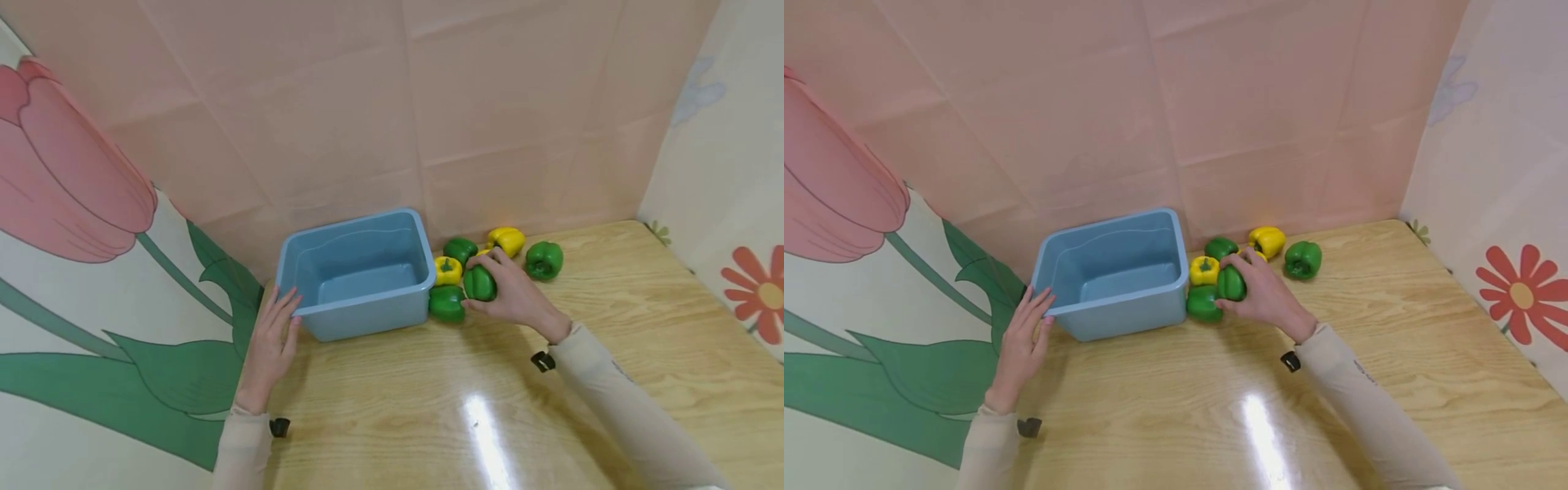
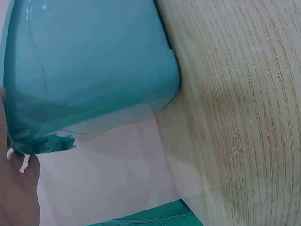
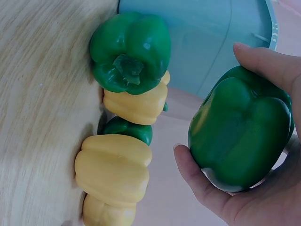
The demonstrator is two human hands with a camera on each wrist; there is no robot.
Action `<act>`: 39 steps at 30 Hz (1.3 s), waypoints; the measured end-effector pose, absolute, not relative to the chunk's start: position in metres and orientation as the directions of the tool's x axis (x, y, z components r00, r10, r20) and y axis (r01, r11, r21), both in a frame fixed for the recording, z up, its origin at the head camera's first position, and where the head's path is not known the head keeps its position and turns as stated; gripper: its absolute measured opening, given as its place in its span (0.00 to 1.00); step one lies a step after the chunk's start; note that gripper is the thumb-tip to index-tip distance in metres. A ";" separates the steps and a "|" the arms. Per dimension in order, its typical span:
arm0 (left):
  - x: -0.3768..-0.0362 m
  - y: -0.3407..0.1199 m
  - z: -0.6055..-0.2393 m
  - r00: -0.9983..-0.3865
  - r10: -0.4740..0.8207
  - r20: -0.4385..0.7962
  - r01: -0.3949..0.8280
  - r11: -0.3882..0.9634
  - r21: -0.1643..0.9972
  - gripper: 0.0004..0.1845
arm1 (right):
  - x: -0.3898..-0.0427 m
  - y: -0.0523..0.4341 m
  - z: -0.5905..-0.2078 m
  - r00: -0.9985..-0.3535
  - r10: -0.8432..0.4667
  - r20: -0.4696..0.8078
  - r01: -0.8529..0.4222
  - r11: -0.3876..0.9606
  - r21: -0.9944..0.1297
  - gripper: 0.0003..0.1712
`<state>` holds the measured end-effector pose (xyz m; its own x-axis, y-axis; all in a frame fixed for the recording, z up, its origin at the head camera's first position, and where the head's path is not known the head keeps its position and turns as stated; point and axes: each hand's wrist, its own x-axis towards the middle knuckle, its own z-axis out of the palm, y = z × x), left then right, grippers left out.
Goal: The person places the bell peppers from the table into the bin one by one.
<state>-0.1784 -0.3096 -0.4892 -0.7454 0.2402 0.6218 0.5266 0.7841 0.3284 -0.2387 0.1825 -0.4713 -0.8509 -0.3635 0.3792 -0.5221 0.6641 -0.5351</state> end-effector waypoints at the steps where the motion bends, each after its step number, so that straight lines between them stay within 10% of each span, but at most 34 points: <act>1: -0.178 -0.310 -0.490 -0.745 0.240 0.623 0.527 0.784 0.328 0.24 | -0.238 0.182 -0.470 -0.851 -0.364 0.379 -0.523 0.663 -0.537 0.39; 39: -0.179 -0.311 -0.494 -0.742 0.224 0.632 0.530 0.774 0.347 0.23 | -0.234 0.172 -0.443 -0.836 -0.355 0.418 -0.544 0.626 -0.558 0.41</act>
